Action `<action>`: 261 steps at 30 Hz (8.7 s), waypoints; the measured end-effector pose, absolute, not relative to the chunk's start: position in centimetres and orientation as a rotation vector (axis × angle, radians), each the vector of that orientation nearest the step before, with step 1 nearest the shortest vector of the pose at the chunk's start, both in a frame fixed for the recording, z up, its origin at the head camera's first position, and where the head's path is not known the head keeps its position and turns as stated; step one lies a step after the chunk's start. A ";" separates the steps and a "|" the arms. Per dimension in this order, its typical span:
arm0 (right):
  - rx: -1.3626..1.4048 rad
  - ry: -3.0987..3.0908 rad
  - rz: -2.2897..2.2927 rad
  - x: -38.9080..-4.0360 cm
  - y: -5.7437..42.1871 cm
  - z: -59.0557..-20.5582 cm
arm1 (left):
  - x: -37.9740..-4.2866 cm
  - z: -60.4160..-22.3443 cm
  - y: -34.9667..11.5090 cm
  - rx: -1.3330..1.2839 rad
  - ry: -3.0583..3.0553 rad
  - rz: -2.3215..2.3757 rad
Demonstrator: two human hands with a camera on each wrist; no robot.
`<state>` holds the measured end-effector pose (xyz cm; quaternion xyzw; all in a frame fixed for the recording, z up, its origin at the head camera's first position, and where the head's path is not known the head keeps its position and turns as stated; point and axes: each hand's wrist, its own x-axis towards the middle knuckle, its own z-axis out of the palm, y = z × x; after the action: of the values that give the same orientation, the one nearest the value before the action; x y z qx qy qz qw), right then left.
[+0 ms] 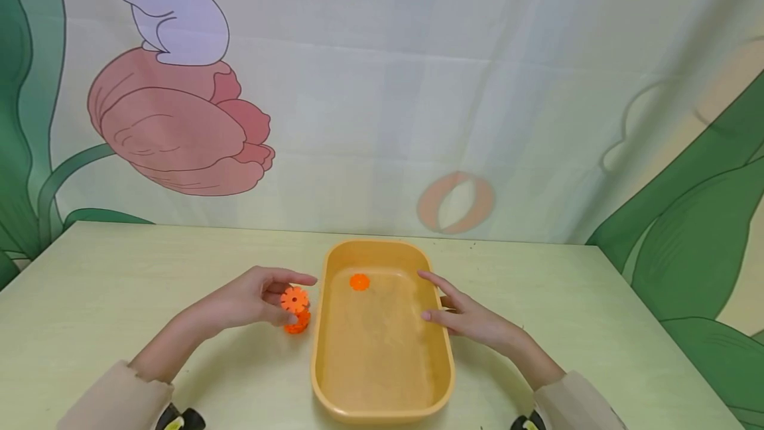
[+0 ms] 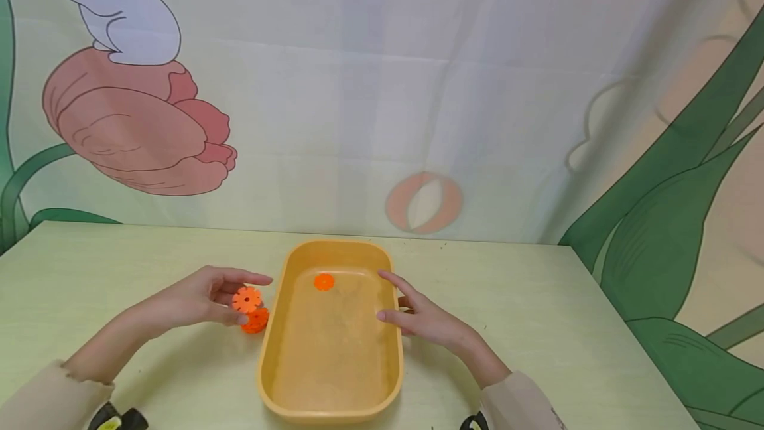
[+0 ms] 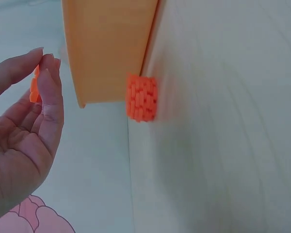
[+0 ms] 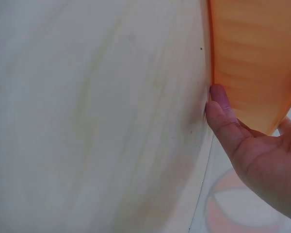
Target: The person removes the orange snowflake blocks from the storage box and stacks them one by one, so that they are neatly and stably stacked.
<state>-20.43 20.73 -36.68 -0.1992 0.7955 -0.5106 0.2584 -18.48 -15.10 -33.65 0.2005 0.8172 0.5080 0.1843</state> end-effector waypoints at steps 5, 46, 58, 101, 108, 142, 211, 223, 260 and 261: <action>-0.539 2.156 -1.386 -20.4 20.7 -36.7 | -18.5 -34.1 -15.8 0.543 2.302 1.453; -0.517 2.177 -1.374 -20.4 20.7 -36.7 | -20.4 -36.5 -14.9 0.505 2.473 1.303; -0.496 2.205 -1.354 -20.3 20.8 -36.7 | -21.0 -37.2 -14.7 0.593 2.498 1.234; -0.538 2.163 -1.375 -20.5 20.9 -36.6 | -19.7 -33.8 -13.2 0.701 2.602 1.413; -0.532 2.155 -1.383 -20.7 20.9 -36.8 | -20.0 -33.6 -11.4 0.723 2.583 1.504; -0.552 2.132 -1.397 -20.5 20.9 -36.6 | -24.2 -34.8 -3.0 0.787 2.900 0.582; -0.554 2.147 -1.395 -20.3 20.7 -36.7 | -21.0 -33.1 -9.4 0.893 2.533 1.286; -0.539 2.167 -1.379 -20.5 20.8 -37.0 | -20.2 -32.7 -11.9 0.813 2.638 1.272; -0.560 2.141 -1.395 -20.3 20.7 -36.7 | -20.4 -36.0 -15.2 0.779 2.570 1.176; -0.559 2.143 -1.393 -20.3 20.7 -36.7 | -20.4 -36.1 -15.2 0.778 2.572 1.162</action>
<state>-20.33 20.68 -36.73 -0.2062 0.7910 -0.5142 0.2594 -20.43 -15.20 -36.07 0.2643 0.8735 0.3947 0.1067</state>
